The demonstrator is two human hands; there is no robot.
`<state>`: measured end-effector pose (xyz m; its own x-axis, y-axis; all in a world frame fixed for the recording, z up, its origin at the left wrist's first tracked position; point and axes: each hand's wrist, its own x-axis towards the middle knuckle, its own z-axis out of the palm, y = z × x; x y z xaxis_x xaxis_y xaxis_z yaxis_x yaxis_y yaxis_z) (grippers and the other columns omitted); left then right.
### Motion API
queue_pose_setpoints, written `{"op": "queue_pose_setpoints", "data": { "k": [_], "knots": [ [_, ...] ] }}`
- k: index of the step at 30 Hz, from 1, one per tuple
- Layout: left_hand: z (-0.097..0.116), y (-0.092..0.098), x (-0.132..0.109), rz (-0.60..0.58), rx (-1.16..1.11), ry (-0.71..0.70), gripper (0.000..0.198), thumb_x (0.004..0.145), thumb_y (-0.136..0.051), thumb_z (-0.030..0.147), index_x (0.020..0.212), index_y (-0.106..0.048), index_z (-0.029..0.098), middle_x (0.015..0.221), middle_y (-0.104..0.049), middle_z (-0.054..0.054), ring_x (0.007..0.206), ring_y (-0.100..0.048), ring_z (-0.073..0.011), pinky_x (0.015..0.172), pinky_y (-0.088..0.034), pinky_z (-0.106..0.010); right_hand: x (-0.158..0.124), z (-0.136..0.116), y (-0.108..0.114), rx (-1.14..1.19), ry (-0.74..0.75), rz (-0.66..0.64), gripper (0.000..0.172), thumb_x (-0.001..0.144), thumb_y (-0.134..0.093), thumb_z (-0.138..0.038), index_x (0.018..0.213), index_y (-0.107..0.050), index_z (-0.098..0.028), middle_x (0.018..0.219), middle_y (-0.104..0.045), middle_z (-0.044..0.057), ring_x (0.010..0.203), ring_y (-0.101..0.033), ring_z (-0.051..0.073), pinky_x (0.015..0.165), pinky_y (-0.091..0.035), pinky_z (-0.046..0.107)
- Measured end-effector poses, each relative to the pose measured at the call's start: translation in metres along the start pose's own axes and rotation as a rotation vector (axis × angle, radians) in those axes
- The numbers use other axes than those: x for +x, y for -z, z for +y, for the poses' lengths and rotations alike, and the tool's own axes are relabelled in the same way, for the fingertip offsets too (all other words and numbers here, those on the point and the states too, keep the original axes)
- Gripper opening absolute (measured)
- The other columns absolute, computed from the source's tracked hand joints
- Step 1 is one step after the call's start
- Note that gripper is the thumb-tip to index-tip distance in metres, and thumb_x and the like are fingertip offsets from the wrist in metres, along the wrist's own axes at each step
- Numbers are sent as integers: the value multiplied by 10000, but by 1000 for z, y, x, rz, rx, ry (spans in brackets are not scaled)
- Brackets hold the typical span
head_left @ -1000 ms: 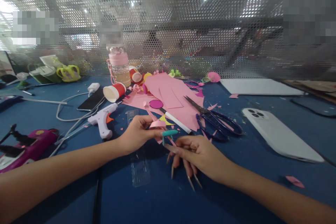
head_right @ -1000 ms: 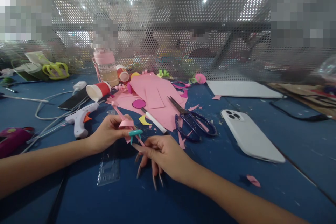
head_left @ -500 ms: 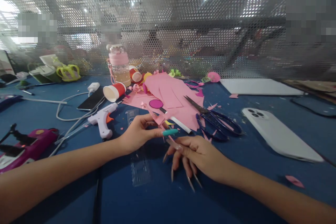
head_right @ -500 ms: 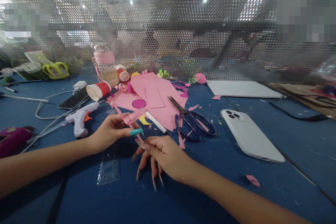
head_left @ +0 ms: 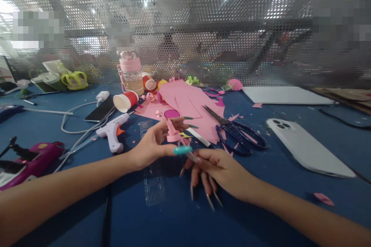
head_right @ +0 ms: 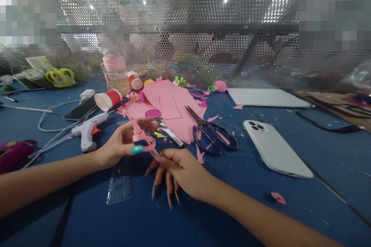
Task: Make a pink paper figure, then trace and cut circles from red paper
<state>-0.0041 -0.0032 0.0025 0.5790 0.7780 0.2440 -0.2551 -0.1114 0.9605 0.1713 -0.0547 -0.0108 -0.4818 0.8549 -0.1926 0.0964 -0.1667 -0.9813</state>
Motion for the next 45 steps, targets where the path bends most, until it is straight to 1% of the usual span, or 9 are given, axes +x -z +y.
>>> {"op": "queue_pose_setpoints", "data": {
  "k": [6,11,15,18,23,28,35,42,45],
  "knots": [
    [0,-3,1,155,-61,54,264,669,-679,286,903,-660,164,1035,-653,-75,922,-614,-198,813,-468,-289,-1,-2,-1,16,-19,45,459,687,-522,-585,719,-541,-127,530,-617,14,309,-482,39,305,-315,122],
    [-1,-3,2,131,16,96,163,621,-708,194,768,-663,138,803,-688,-42,759,-639,-171,720,-497,-287,-1,-2,-1,7,-21,91,404,671,-590,-524,711,-521,-128,562,-634,16,310,-497,42,304,-339,122],
    [-1,-1,2,84,13,30,490,540,-765,203,1006,-615,176,1116,-604,-75,1027,-557,-223,870,-442,-304,0,-1,-1,17,-32,116,413,658,-594,-533,690,-507,-131,549,-629,9,306,-500,42,299,-343,116],
    [0,-1,2,103,-32,-19,446,654,-695,287,1076,-583,200,1197,-559,-79,1120,-495,-231,910,-417,-310,-1,-1,-2,24,-35,124,424,648,-595,-543,688,-498,-132,542,-626,7,301,-496,39,296,-342,114],
    [-1,-2,3,232,-54,18,111,628,-709,223,686,-653,148,853,-689,-36,778,-639,-157,747,-491,-267,0,-1,-3,21,-44,157,416,647,-609,-531,674,-454,-147,549,-633,15,300,-500,51,294,-353,126],
    [-2,-2,4,271,-110,-1,133,545,-742,116,567,-613,141,666,-663,21,620,-621,-97,642,-510,-215,-1,-1,-2,-2,-45,178,376,675,-616,-485,662,-445,-151,565,-638,23,304,-500,51,297,-358,129],
    [2,-6,1,131,-83,130,204,531,-726,52,705,-657,131,675,-681,-2,634,-633,-115,638,-520,-229,-2,2,-1,4,-24,193,374,633,-666,-455,647,-441,-157,543,-629,14,310,-511,65,291,-360,135],
    [-2,-1,2,91,-66,52,455,513,-761,113,950,-636,149,955,-668,-64,891,-614,-184,780,-486,-267,-1,-3,-3,46,-36,223,411,619,-648,-511,629,-440,-157,509,-616,4,293,-504,67,277,-354,134],
    [-1,-1,2,86,-48,83,480,512,-759,110,971,-622,140,925,-670,-60,842,-622,-172,779,-484,-280,-2,-2,-2,54,-24,224,399,637,-640,-504,650,-455,-150,512,-617,0,294,-507,64,275,-355,127]
  ]
}}
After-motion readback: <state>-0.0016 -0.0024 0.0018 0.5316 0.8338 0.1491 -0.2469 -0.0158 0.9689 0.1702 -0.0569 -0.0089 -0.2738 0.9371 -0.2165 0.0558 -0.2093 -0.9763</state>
